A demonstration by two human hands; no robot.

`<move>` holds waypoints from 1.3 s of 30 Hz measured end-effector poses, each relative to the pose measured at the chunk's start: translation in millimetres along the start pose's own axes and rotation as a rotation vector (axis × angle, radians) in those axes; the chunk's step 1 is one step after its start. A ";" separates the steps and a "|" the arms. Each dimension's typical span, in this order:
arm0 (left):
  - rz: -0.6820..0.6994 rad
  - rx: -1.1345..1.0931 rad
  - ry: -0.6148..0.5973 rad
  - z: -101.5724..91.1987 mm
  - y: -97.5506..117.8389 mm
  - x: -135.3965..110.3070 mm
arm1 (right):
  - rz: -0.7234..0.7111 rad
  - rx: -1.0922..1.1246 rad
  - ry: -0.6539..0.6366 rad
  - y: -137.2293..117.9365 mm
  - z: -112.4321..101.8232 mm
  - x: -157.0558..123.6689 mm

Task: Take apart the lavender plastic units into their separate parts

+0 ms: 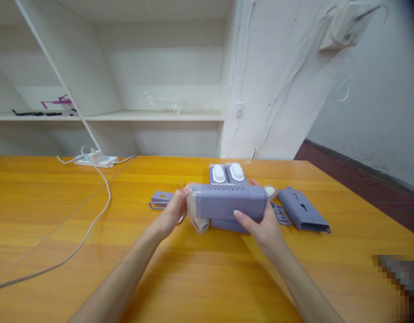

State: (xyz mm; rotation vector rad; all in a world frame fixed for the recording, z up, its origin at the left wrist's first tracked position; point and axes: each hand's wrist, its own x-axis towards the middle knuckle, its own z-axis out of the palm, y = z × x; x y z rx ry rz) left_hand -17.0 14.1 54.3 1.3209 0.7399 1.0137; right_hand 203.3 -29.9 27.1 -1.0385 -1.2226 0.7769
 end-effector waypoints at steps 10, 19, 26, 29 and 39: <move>0.180 0.404 0.279 31.9 -11.4 -7.4 | 0.168 0.226 0.069 1.0 -8.5 -0.4; 0.199 0.422 0.425 39.9 -15.7 -8.3 | 0.249 0.325 0.022 -7.6 -14.4 -2.6; 0.235 0.259 0.448 36.4 -12.2 -9.1 | 0.212 0.367 0.057 -13.4 -13.8 -1.1; 0.246 0.132 0.532 24.4 -5.5 -9.5 | 0.215 0.450 0.139 -13.7 -23.5 1.6; 0.108 0.454 0.026 20.1 14.5 -29.7 | 0.304 0.536 0.139 -12.8 -32.3 6.8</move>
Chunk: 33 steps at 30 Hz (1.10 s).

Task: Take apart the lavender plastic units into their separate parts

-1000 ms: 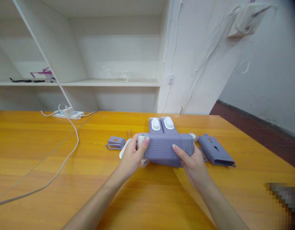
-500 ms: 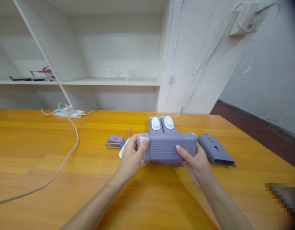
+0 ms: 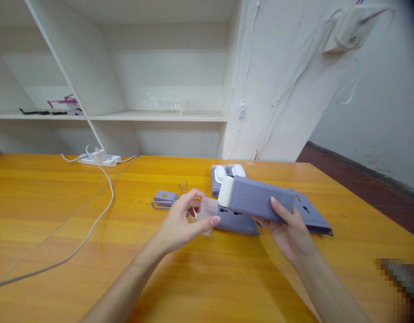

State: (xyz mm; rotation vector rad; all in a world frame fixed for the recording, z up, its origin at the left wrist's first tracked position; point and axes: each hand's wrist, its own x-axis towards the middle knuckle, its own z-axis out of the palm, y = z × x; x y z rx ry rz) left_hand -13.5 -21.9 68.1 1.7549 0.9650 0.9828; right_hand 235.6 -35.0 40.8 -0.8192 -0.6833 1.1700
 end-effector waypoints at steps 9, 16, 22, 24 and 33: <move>-0.003 0.366 -0.258 25.1 -15.7 -7.3 | 0.045 0.061 0.044 -3.5 -2.9 3.2; 0.114 0.605 -0.230 33.9 -15.6 -10.9 | 0.083 0.071 0.035 -0.8 -5.0 3.9; 0.153 0.388 0.080 17.9 -21.9 -3.5 | 0.167 -0.049 0.022 -1.2 -6.2 3.2; 0.224 0.368 0.037 12.3 -23.9 -1.6 | 0.211 -0.120 -0.001 -0.3 -4.6 1.1; 0.424 0.534 -0.078 11.2 -33.6 -1.6 | 0.314 -0.189 -0.033 4.7 1.8 -3.0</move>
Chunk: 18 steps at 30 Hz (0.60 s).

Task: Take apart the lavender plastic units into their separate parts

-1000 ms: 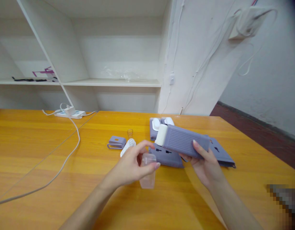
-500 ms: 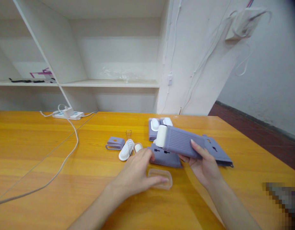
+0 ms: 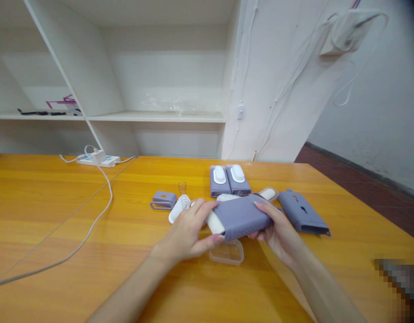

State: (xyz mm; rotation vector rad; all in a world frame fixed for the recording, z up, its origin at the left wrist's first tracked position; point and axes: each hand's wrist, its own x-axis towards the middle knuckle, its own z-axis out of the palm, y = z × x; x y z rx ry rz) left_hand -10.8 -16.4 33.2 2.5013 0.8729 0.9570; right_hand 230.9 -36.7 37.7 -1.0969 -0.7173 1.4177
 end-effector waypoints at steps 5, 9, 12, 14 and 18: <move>0.016 0.019 -0.012 0.9 -3.5 0.4 | 0.045 0.027 0.026 0.7 0.8 0.9; 0.025 0.144 0.009 5.0 -5.3 0.7 | 0.047 0.027 0.040 0.8 2.9 -0.1; 0.046 0.230 0.033 9.1 -7.3 1.8 | 0.036 0.010 0.027 1.2 3.7 -0.1; 0.058 0.246 0.046 10.4 -8.7 2.4 | 0.032 -0.002 0.019 1.4 3.8 0.4; 0.082 0.245 0.077 10.3 -9.0 1.9 | 0.014 -0.003 0.015 0.6 2.6 0.7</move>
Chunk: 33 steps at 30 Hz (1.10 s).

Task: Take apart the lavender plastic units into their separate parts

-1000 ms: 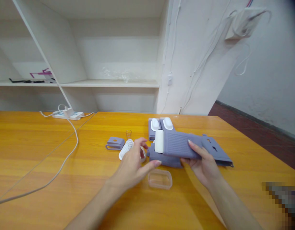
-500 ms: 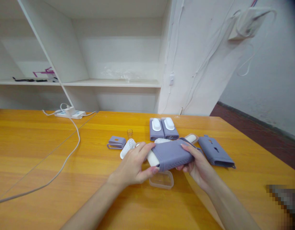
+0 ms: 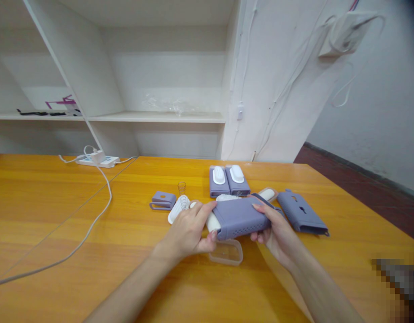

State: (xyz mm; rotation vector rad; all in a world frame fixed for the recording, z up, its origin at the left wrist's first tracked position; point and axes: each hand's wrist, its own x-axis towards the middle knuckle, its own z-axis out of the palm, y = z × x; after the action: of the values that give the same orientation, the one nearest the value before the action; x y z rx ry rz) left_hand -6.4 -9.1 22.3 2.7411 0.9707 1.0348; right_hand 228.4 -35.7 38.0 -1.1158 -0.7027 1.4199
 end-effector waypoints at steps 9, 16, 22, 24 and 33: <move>-0.235 -0.078 0.107 -6.7 21.7 7.1 | -0.148 0.037 0.035 -3.5 4.6 -5.3; -0.260 0.203 -0.030 -26.9 28.5 15.7 | -0.181 -0.007 0.040 -4.7 11.8 -8.5; -0.272 0.143 -0.020 -31.0 32.4 15.8 | -0.170 -0.018 0.034 -3.6 10.4 -10.3; -0.283 0.059 0.014 -28.6 31.8 15.5 | -0.170 -0.006 0.032 -2.8 11.5 -10.0; -0.347 -0.164 0.164 -14.3 31.8 15.1 | -0.208 0.019 0.110 -2.5 14.5 -10.8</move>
State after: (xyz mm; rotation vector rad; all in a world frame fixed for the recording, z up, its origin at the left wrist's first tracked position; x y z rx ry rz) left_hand 10.7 -28.2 50.3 2.2787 1.2646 1.2221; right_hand 215.2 -43.2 48.2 -1.0651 -0.7041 1.1778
